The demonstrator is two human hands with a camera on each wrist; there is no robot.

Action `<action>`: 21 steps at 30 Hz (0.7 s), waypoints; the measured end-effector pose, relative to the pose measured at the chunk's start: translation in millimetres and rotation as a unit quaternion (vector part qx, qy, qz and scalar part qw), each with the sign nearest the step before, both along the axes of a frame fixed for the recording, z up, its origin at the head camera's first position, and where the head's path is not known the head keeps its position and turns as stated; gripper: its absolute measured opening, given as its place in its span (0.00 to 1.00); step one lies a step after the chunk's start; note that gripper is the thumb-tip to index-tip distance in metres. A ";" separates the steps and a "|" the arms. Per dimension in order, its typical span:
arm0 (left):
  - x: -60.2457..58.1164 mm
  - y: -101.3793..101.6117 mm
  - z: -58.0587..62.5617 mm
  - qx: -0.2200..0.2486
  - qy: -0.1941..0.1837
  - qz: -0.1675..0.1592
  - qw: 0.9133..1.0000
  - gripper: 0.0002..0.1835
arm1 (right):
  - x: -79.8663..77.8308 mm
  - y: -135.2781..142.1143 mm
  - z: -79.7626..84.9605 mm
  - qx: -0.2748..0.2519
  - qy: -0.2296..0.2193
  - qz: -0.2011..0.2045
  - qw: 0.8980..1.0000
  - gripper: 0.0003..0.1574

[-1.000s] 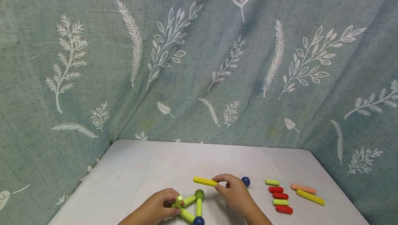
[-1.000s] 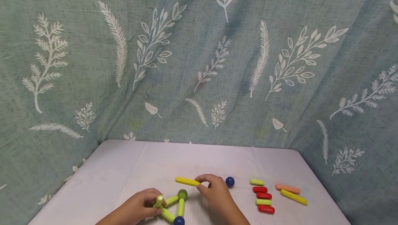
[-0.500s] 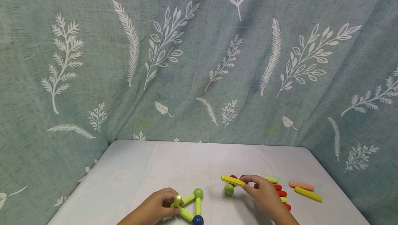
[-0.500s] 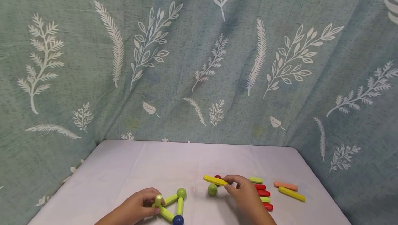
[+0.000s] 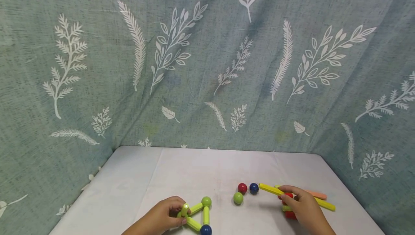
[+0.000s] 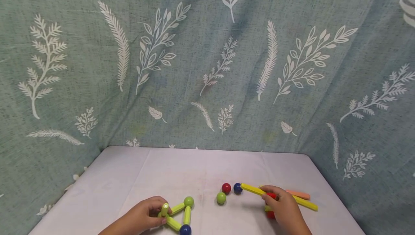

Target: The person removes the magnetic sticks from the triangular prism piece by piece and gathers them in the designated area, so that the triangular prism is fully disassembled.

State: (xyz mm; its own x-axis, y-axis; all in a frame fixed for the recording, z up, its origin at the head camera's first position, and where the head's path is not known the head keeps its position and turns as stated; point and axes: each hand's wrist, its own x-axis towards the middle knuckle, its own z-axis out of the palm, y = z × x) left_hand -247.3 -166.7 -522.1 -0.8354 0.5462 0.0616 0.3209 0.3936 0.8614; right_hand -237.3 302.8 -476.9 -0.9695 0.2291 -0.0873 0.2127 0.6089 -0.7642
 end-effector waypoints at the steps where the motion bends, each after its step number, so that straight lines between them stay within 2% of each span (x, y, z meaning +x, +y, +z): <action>1: 0.0 0.1 -0.2 0.002 0.000 0.000 1.000 0.09 | 0.3 4.4 -0.1 0.000 -0.001 -0.004 1.000 0.21; 5: -0.6 1.3 0.2 -0.005 0.000 0.004 1.000 0.10 | 3.5 22.4 -0.2 0.009 -0.002 -0.011 1.000 0.23; 11: -0.8 3.8 2.5 -0.021 0.000 0.011 1.000 0.12 | 6.5 43.8 1.1 0.043 -0.002 -0.001 0.999 0.25; 16: 0.6 2.8 3.4 -0.024 0.006 0.016 1.000 0.12 | 9.6 54.2 1.3 0.054 -0.011 -0.021 0.998 0.27; 21: 1.9 2.6 2.4 -0.023 -0.006 0.021 0.999 0.13 | 13.7 68.0 2.8 0.066 -0.016 -0.029 0.997 0.31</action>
